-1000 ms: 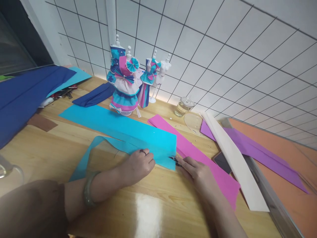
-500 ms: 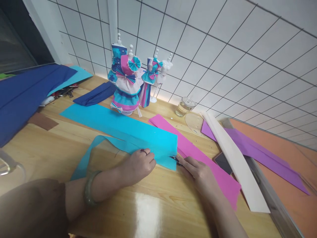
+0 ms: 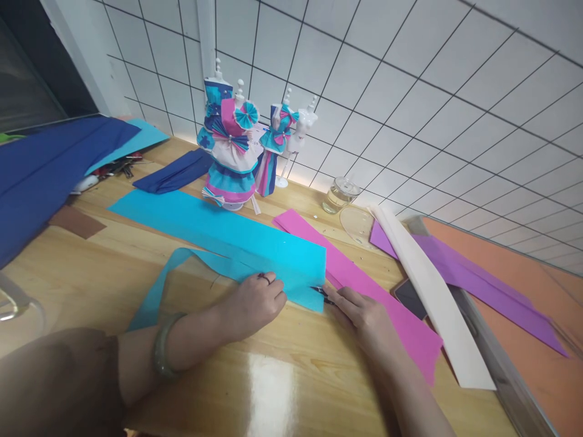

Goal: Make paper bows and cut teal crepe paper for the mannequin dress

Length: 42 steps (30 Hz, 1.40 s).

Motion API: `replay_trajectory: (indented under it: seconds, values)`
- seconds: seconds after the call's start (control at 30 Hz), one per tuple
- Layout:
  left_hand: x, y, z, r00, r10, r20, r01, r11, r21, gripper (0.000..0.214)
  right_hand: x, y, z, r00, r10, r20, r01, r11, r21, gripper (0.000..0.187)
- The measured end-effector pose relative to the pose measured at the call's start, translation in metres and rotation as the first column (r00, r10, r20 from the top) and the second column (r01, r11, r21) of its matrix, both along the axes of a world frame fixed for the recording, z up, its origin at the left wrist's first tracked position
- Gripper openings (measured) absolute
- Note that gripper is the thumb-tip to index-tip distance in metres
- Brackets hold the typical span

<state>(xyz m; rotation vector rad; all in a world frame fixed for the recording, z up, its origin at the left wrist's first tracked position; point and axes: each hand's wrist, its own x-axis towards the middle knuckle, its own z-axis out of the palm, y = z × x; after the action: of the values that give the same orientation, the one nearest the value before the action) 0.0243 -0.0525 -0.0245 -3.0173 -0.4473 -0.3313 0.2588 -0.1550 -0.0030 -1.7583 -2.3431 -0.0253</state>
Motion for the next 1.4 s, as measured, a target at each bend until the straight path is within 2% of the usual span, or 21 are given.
replay_trajectory:
  seconds: [0.37,0.93,1.2,1.4]
  values:
    - [-0.0006,0.0007,-0.0034,1.0,-0.001,0.018,0.001,1.0,0.012,0.01,-0.0009,0.0,0.0008,1.0,0.021,-0.019,-0.02,0.999,0.041,0.039]
    - [-0.0007,0.0003,-0.002,1.0,-0.004,-0.005,0.004,1.0,0.017,0.008,0.0078,0.0001,-0.0077,0.999,0.049,0.009,-0.048,0.999,-0.025,0.043]
    - [-0.0003,0.0009,-0.0019,1.0,-0.004,0.005,0.004,1.0,0.015,0.008,0.0069,0.0001,-0.0065,0.998,0.061,0.023,-0.062,0.998,0.01,0.043]
    - [-0.0004,0.0009,-0.0018,1.0,0.002,0.011,-0.002,1.0,0.029,0.008,0.0036,0.0,-0.0039,1.0,0.012,0.008,-0.012,1.0,0.024,0.041]
